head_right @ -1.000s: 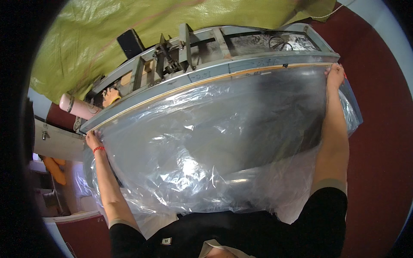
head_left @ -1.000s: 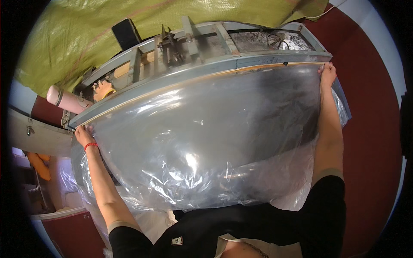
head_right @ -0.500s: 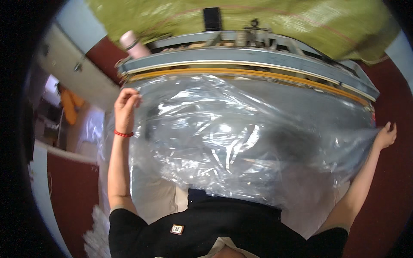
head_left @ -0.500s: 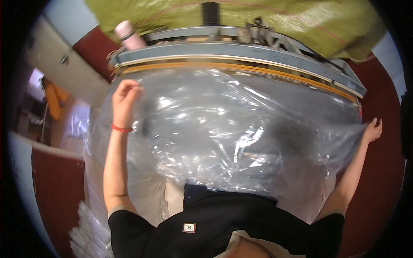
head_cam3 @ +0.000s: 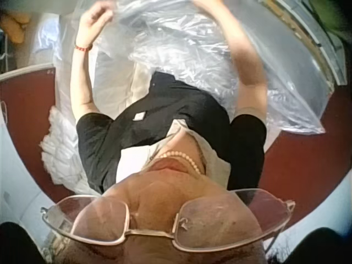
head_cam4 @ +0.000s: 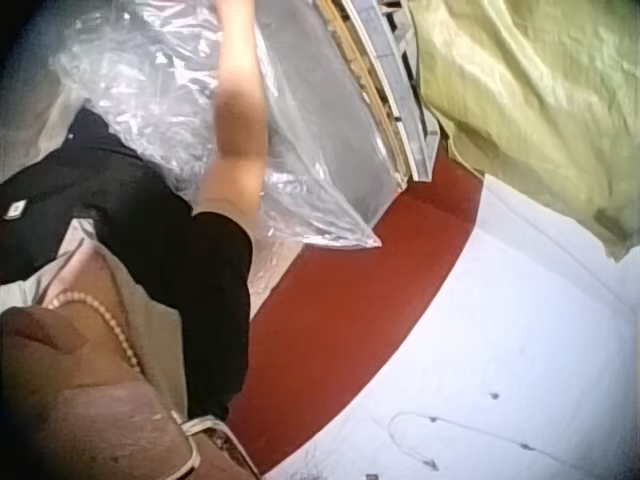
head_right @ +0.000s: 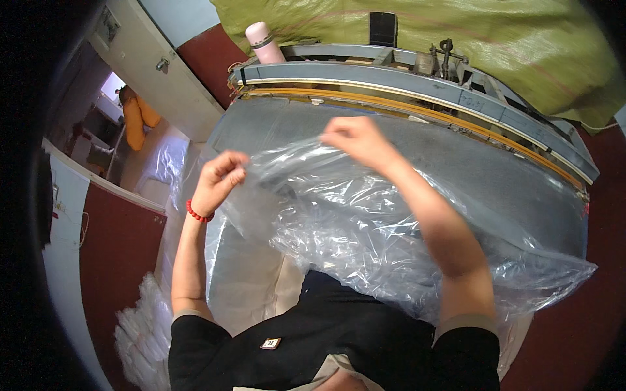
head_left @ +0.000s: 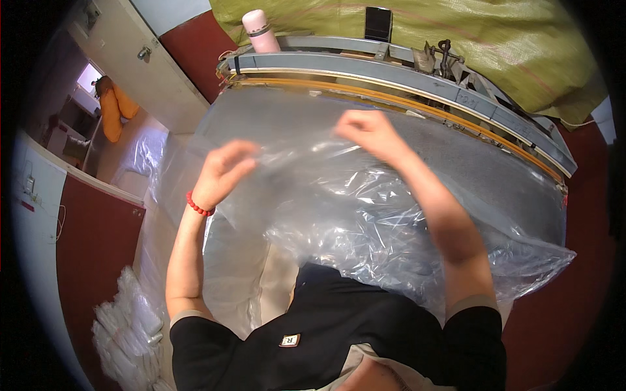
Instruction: The recorder is using a heat sealer to seal large plastic bags.
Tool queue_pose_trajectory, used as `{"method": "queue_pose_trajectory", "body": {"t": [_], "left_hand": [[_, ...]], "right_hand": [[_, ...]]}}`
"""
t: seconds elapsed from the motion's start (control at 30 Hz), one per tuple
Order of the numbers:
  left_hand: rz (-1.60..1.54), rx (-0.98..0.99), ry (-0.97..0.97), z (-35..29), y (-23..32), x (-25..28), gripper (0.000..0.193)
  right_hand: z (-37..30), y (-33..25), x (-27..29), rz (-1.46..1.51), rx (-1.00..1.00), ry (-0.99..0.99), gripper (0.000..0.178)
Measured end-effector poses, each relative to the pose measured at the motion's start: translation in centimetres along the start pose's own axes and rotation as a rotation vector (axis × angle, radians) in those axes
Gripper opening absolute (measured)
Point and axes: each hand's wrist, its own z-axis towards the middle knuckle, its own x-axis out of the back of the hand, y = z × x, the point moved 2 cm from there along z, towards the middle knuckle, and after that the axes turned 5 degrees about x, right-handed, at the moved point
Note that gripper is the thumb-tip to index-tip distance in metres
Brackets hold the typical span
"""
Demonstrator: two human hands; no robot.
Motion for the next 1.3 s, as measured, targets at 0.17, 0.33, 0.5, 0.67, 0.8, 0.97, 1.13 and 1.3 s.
{"method": "queue_pose_trajectory", "body": {"t": [0.17,0.33,0.5,0.67,0.8,0.97,1.13,1.3], "left_hand": [[0.109,0.243,-0.517,-6.1,-7.6,-2.8,0.013],[0.405,0.398,-0.77,-8.2,-16.7,-1.8,0.015],[0.476,0.491,-0.32,-2.3,-24.4,12.0,0.025],[0.934,-0.2,0.988,8.9,-10.4,18.7,0.024],[0.311,-0.399,1.114,13.0,-15.3,15.7,0.043],[0.849,0.368,0.293,15.7,-30.4,6.7,0.063],[0.987,0.542,0.252,16.2,-31.8,11.3,0.062],[0.919,0.533,0.415,18.6,-28.4,7.6,0.047]], "right_hand": [[-13.7,4.8,14.4,-0.314,-0.44,0.504,0.014],[-42.6,1.1,32.8,-0.554,-0.685,1.209,0.025],[-67.9,-7.5,42.5,-0.619,-0.613,1.629,0.023],[-67.8,-8.1,41.8,-0.832,-0.712,1.641,0.024],[-65.5,-4.8,42.9,-0.834,-0.705,1.635,0.027],[-60.5,-1.5,43.4,-0.842,-0.959,1.534,0.024],[-50.3,-1.4,37.7,-1.344,-1.617,1.337,0.035],[-50.4,-3.5,37.4,-1.458,-1.602,1.298,0.031]]}}
